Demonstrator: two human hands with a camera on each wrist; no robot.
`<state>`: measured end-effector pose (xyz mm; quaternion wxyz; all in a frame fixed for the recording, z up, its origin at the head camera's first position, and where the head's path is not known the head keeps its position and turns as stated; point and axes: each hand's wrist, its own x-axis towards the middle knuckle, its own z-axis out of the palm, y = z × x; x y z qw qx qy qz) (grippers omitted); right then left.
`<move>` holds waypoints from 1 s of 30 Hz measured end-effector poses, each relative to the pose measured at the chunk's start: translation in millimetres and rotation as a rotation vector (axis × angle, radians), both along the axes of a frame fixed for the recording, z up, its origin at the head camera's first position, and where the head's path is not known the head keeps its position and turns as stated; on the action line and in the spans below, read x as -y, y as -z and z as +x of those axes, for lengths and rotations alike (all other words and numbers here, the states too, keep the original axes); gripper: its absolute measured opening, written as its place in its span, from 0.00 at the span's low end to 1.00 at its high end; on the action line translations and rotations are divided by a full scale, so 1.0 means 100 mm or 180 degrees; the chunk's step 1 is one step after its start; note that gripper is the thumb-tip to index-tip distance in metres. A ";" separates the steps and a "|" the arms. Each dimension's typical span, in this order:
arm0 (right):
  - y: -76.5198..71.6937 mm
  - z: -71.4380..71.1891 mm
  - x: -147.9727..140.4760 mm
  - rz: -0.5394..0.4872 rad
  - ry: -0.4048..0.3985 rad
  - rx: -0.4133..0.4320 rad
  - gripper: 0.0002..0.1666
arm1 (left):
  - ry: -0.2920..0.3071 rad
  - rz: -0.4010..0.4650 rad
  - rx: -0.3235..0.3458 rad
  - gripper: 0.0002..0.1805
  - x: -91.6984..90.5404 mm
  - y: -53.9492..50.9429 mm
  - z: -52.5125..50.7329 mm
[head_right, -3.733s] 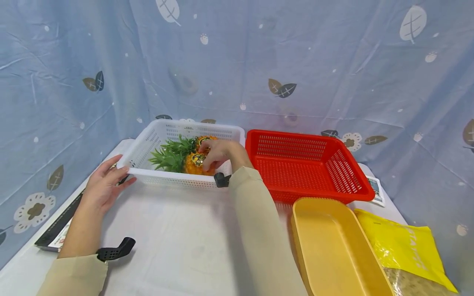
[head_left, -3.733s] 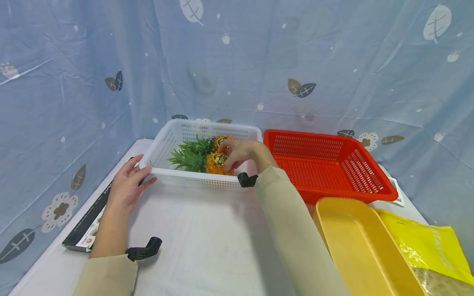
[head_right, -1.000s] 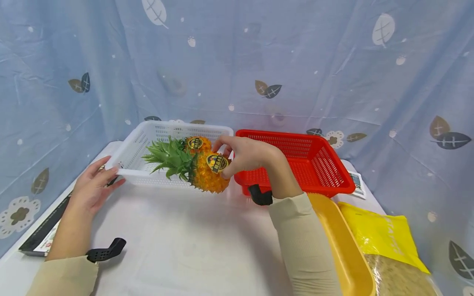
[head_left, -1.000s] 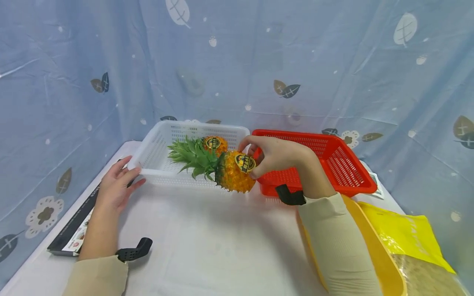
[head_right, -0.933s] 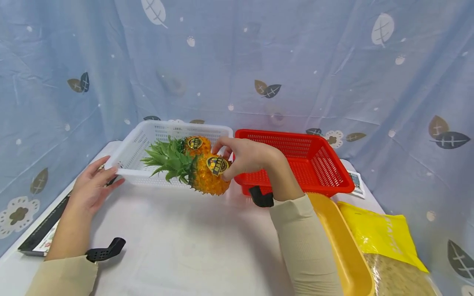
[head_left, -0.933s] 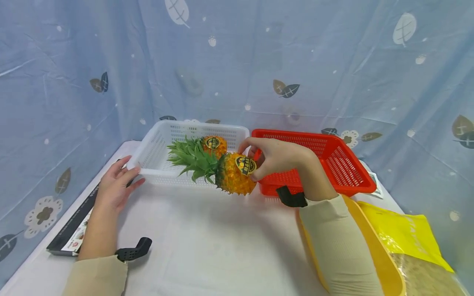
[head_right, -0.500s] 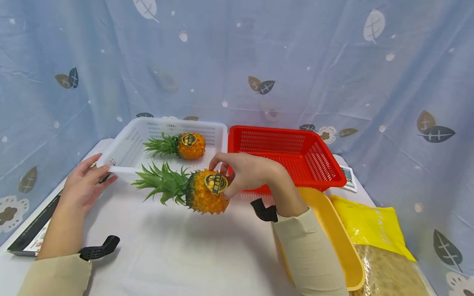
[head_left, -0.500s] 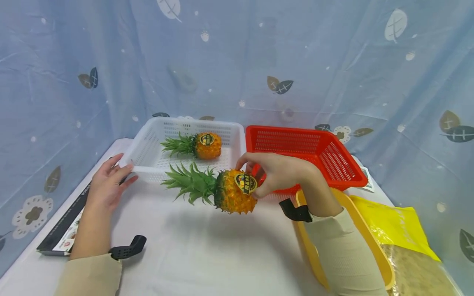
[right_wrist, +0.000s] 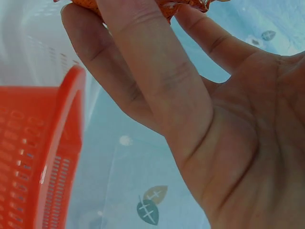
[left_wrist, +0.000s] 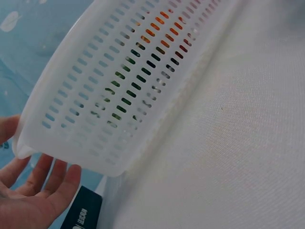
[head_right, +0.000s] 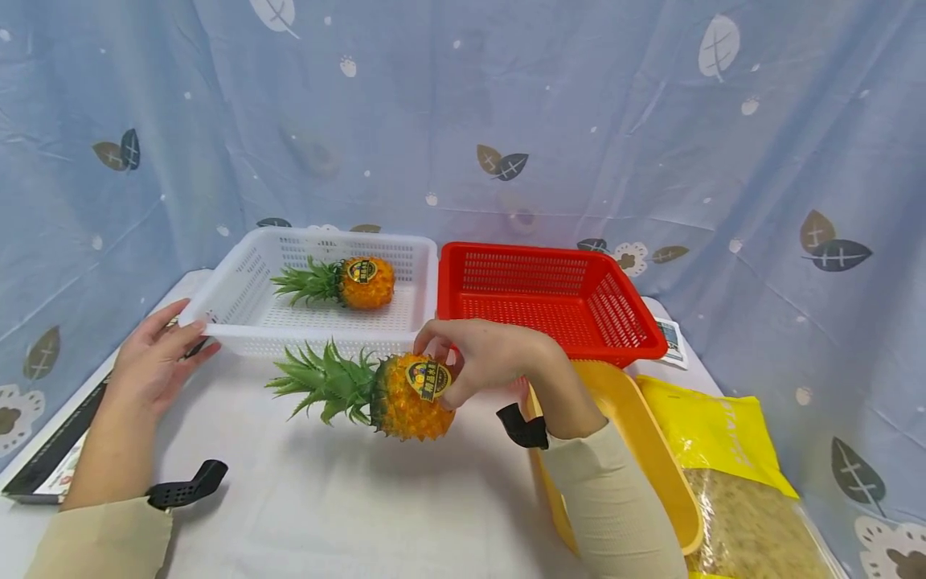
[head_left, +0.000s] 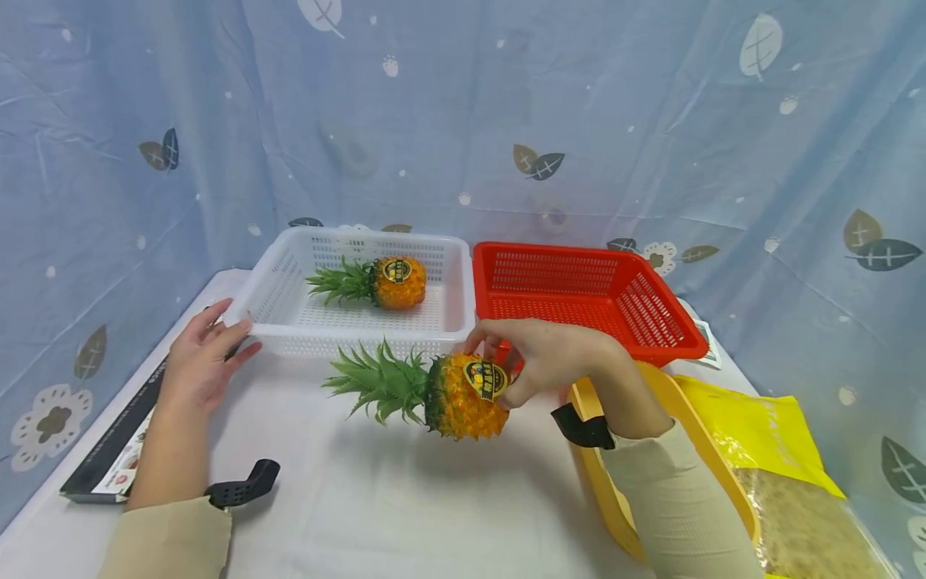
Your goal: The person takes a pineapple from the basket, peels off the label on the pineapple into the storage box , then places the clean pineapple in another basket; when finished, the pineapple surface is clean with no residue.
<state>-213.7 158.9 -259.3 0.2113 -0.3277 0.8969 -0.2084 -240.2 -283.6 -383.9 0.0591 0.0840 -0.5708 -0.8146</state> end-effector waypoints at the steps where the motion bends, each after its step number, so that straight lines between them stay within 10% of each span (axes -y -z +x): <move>1: 0.01 0.00 0.00 -0.0020 -0.0031 0.0029 0.35 | -0.0004 -0.0012 0.0001 0.46 0.00 0.00 0.00; 30: 0.42 -0.05 0.03 0.0187 -0.0116 0.0576 0.36 | 0.0031 0.0107 -0.0029 0.44 0.02 0.01 0.00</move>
